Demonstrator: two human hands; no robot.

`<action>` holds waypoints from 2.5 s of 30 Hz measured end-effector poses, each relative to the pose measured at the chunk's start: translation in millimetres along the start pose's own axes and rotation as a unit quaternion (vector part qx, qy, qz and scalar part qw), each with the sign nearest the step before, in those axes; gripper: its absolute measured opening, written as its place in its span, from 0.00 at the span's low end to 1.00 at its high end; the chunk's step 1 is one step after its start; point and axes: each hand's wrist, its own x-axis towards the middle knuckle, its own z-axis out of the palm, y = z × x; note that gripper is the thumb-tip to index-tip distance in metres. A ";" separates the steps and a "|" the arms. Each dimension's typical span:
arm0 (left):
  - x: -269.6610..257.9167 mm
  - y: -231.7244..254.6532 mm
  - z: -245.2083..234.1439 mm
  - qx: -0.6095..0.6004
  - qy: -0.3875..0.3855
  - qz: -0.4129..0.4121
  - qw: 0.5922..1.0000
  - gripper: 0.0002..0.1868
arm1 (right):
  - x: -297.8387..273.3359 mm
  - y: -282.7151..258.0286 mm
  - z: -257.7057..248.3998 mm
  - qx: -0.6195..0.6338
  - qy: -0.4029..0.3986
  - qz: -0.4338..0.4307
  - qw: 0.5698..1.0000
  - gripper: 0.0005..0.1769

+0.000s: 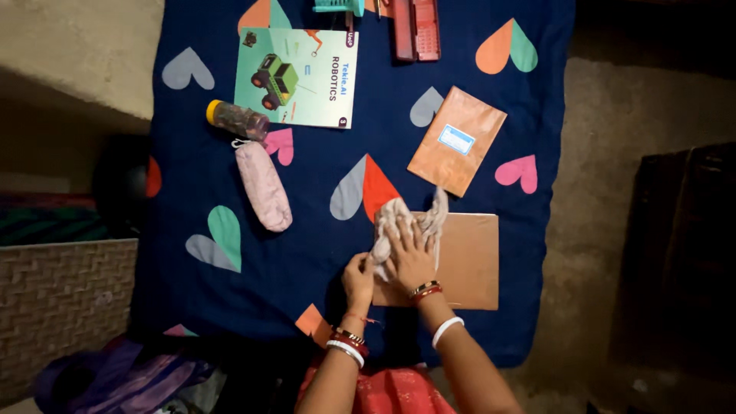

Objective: The person wipes notebooks, a book, a container, and a pouch with a cloth, then places and organizes them onto a shelf.

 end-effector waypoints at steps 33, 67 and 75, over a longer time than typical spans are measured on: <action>-21.0 41.6 5.3 0.073 0.059 -0.001 0.996 0.24 | -112.9 113.8 22.0 -0.051 0.089 0.326 0.940 0.49; -57.1 81.5 -18.4 -0.219 -0.189 0.088 0.953 0.20 | -168.1 82.0 12.2 0.208 0.222 0.333 0.893 0.37; -92.8 220.4 -153.4 -0.013 -0.083 0.155 0.984 0.16 | -107.0 60.6 -43.3 0.198 0.166 0.229 0.938 0.35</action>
